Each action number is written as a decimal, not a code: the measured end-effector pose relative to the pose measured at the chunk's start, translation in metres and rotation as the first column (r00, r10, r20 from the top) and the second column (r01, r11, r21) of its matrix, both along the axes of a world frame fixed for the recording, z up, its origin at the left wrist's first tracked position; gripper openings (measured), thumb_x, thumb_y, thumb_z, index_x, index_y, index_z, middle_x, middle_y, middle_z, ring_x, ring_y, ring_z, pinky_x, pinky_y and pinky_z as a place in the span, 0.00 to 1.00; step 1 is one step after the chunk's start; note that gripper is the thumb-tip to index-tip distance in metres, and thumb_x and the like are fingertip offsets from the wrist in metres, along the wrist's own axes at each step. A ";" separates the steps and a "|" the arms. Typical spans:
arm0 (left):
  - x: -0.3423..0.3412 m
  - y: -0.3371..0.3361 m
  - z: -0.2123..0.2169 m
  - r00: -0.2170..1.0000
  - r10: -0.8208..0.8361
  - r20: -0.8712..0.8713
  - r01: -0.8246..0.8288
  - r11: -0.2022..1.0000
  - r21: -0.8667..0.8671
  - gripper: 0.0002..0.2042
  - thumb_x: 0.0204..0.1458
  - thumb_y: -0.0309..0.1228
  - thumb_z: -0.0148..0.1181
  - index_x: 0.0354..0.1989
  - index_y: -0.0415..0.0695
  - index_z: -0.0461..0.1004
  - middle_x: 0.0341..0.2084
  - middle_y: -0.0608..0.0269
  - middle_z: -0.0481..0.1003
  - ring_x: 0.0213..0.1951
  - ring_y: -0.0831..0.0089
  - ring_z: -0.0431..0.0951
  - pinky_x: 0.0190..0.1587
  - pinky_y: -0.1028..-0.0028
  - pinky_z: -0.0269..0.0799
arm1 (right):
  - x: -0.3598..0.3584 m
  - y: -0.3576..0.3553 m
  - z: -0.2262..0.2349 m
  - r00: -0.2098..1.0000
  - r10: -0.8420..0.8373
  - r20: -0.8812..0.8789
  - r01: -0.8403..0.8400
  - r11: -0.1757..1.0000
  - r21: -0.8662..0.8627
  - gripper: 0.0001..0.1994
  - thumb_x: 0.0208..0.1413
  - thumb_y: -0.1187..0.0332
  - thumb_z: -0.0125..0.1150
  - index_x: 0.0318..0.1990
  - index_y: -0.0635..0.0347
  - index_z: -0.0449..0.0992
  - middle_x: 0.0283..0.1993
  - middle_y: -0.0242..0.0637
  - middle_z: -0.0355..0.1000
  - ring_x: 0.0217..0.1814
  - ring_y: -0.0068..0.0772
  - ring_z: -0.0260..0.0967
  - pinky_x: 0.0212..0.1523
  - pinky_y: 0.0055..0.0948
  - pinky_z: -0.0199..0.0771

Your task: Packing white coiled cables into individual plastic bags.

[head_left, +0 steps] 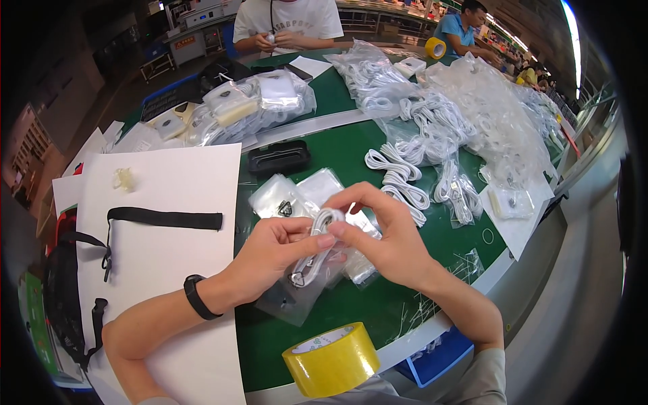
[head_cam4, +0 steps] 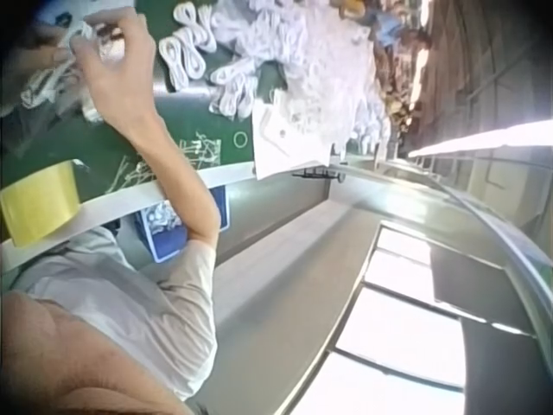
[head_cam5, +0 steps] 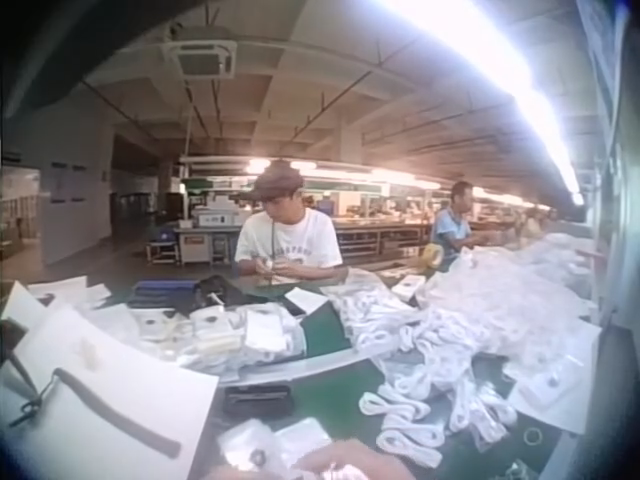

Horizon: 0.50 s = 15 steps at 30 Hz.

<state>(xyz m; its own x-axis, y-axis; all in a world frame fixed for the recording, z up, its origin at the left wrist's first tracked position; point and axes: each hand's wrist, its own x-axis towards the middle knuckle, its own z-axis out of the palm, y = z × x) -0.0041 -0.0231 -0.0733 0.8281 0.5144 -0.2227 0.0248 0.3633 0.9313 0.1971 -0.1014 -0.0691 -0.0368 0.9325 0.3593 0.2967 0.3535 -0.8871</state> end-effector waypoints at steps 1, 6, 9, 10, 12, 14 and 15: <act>0.000 -0.003 0.004 0.998 0.020 0.053 -0.017 0.998 -0.053 0.13 0.61 0.31 0.63 0.50 0.37 0.79 0.40 0.65 0.81 0.38 0.85 0.78 0.43 0.83 0.73 | 0.001 0.000 -0.001 0.990 0.024 0.142 -0.036 0.996 0.082 0.12 0.58 0.76 0.62 0.49 0.63 0.76 0.54 0.39 0.73 0.55 0.33 0.69 0.59 0.32 0.66; -0.001 0.001 -0.005 0.996 0.029 0.089 -0.037 0.996 0.083 0.14 0.61 0.30 0.62 0.52 0.36 0.78 0.44 0.60 0.81 0.43 0.80 0.80 0.49 0.80 0.75 | -0.002 -0.003 -0.001 0.963 0.093 0.254 -0.124 0.987 0.106 0.14 0.58 0.72 0.63 0.51 0.61 0.76 0.61 0.43 0.68 0.63 0.39 0.65 0.62 0.36 0.64; -0.002 0.001 0.000 0.994 0.070 0.081 -0.083 0.981 0.175 0.12 0.60 0.27 0.62 0.49 0.34 0.79 0.42 0.58 0.82 0.41 0.77 0.81 0.47 0.79 0.76 | -0.005 -0.002 0.002 0.970 0.098 0.224 -0.127 0.985 0.118 0.19 0.58 0.68 0.64 0.56 0.60 0.73 0.65 0.43 0.65 0.66 0.41 0.63 0.63 0.38 0.64; -0.002 0.000 0.003 0.991 0.115 0.069 -0.128 0.967 0.220 0.10 0.59 0.25 0.62 0.46 0.34 0.80 0.41 0.57 0.82 0.40 0.75 0.82 0.46 0.77 0.78 | -0.005 -0.002 0.004 0.978 0.078 0.194 -0.109 0.982 0.154 0.22 0.57 0.67 0.65 0.59 0.60 0.71 0.66 0.43 0.64 0.67 0.41 0.62 0.64 0.38 0.63; -0.005 -0.004 0.015 0.990 0.140 0.022 -0.139 0.936 0.323 0.08 0.59 0.24 0.62 0.43 0.34 0.82 0.40 0.58 0.82 0.39 0.75 0.82 0.45 0.78 0.77 | -0.006 -0.002 0.007 0.994 0.066 0.087 -0.072 0.995 0.074 0.26 0.55 0.65 0.67 0.61 0.60 0.69 0.67 0.43 0.64 0.68 0.42 0.62 0.65 0.38 0.62; -0.005 -0.010 0.029 0.987 0.159 -0.018 -0.137 0.897 0.421 0.07 0.58 0.23 0.61 0.41 0.35 0.83 0.39 0.59 0.83 0.38 0.76 0.82 0.44 0.78 0.77 | -0.002 -0.003 0.008 0.999 0.035 -0.015 -0.035 0.999 -0.010 0.29 0.54 0.64 0.69 0.62 0.60 0.67 0.67 0.43 0.63 0.68 0.43 0.62 0.66 0.39 0.62; -0.005 -0.013 0.036 0.986 0.168 0.009 -0.149 0.845 0.514 0.07 0.57 0.22 0.61 0.40 0.36 0.84 0.39 0.59 0.83 0.38 0.75 0.81 0.43 0.79 0.76 | 0.002 -0.002 0.007 0.997 0.079 0.002 -0.079 0.997 0.013 0.32 0.51 0.63 0.72 0.63 0.61 0.67 0.67 0.43 0.63 0.68 0.43 0.62 0.66 0.39 0.61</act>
<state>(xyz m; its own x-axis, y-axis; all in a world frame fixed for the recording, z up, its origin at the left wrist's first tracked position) -0.0095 -0.0361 -0.0375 0.7222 0.6869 0.0811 0.0436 -0.1622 0.9858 0.1992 -0.1031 -0.0623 -0.1108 0.9220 0.3710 0.2689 0.3872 -0.8819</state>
